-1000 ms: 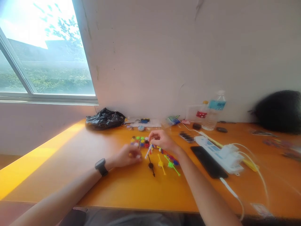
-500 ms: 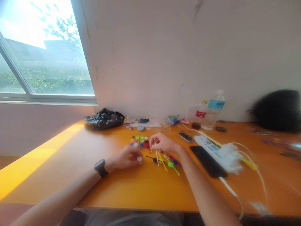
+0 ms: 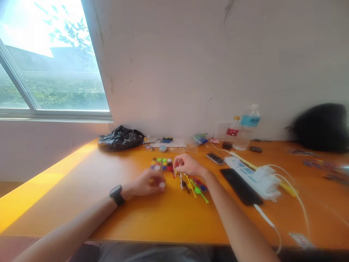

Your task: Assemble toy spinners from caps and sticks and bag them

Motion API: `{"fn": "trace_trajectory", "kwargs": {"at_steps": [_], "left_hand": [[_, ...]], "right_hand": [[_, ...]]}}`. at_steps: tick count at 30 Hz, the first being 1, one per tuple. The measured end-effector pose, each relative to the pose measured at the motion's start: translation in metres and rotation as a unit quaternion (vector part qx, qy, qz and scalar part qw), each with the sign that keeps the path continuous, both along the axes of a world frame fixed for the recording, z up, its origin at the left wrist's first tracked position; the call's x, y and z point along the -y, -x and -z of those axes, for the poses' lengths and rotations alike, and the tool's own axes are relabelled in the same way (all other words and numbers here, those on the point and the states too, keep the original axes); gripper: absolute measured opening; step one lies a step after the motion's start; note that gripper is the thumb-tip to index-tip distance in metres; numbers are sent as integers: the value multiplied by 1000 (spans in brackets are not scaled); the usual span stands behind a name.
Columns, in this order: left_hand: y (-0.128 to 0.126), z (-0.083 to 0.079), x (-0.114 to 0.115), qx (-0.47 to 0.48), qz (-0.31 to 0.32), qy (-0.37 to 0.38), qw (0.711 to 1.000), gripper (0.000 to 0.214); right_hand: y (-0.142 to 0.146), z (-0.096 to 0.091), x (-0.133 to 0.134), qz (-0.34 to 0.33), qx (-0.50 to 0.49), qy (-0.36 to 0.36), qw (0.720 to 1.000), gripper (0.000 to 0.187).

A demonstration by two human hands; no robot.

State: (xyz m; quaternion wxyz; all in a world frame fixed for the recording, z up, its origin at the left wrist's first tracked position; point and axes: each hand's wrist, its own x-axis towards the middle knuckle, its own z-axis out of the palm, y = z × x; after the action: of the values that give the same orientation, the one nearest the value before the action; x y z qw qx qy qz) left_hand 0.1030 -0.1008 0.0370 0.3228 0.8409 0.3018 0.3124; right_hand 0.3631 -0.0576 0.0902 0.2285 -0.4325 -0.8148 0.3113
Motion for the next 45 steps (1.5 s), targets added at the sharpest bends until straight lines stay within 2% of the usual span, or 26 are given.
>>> {"fn": "trace_trajectory", "kwargs": {"at_steps": [5,12,17,25,31,39,45], "left_hand": [[1,1,0,4,3,0,1000,26],[-1,10,-3,32,3,53,998,37],[-2,10,-3,50,7,68,996,44],[-2,-6,-1,59,-32,0,998,46],[-1,-4,-3,58,-39,-6,998,45],[2,0,-8,44,-63,-11,997,42],[3,-3,-6,37,-63,-16,997,39]], "right_hand": [[-7,-1,-4,20,26,9,999,12],[-6,-14,5,-6,-99,48,994,14],[-1,-19,15,-23,-123,109,986,15],[17,-8,20,-77,-138,148,976,32],[21,2,15,-81,-144,140,976,40],[20,9,10,-87,-123,137,979,36],[20,10,11,-97,-93,128,983,30]]}}
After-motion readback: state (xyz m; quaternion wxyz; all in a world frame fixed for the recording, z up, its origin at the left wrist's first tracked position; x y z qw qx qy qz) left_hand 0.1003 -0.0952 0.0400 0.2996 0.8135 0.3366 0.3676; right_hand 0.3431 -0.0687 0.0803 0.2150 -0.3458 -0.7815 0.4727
